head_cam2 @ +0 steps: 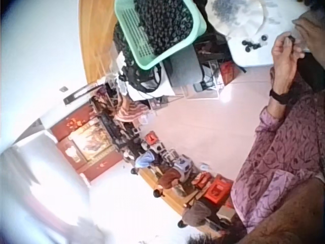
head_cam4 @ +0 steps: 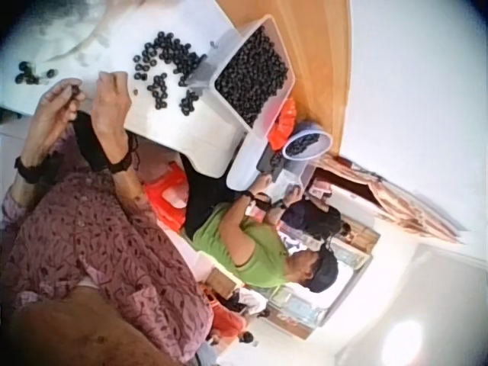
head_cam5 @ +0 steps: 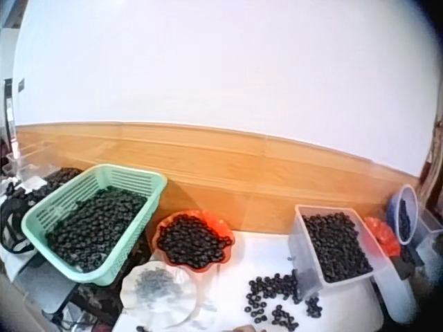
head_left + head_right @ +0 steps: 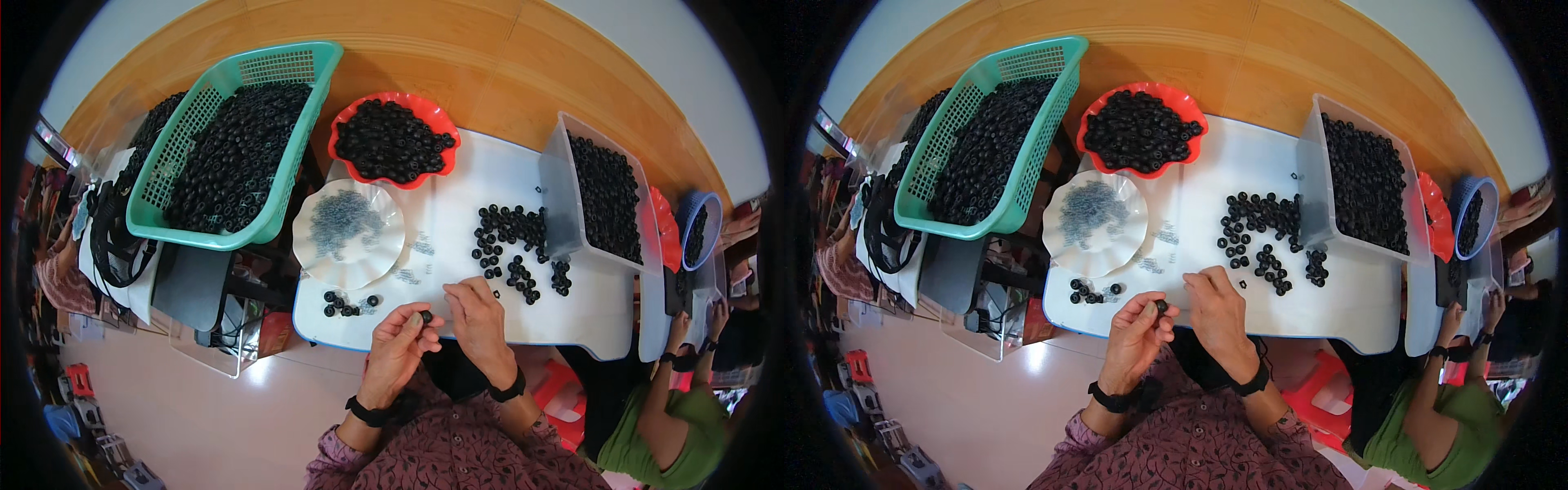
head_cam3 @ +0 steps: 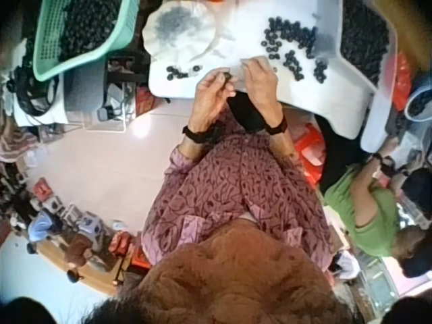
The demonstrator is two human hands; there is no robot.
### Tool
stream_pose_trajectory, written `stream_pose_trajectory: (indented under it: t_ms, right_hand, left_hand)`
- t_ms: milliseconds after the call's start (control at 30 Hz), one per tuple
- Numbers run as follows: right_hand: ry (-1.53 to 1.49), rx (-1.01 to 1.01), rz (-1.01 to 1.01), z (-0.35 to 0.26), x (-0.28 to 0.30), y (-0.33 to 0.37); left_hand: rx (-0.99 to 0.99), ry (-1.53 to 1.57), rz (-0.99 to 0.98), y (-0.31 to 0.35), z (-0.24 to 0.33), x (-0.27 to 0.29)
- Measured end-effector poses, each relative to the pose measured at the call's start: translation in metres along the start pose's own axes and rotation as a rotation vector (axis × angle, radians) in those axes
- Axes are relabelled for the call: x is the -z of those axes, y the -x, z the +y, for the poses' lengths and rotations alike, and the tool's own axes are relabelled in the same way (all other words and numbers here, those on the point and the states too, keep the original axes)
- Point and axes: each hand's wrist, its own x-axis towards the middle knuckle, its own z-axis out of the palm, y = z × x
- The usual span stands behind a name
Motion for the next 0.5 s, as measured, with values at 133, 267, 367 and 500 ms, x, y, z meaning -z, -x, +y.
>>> stream_pose_trajectory:
  t_ms: [133, 267, 367, 500]
  right_hand:
    - [0.116, 0.019, -0.068, -0.001, -0.015, -0.015]
    - [0.265, 0.002, -0.108, 0.004, -0.029, -0.027]
    - [0.312, -0.015, -0.138, 0.000, -0.034, -0.030]
    - [0.375, -0.042, -0.135, 0.000, -0.040, -0.030]
  left_hand:
    - [-0.020, 0.017, 0.015, 0.002, 0.006, 0.010]
    - [-0.024, 0.047, 0.000, 0.001, 0.012, 0.016]
    - [-0.009, 0.081, -0.003, 0.002, 0.015, 0.016]
    - [-0.010, 0.138, -0.023, 0.001, 0.017, 0.020]
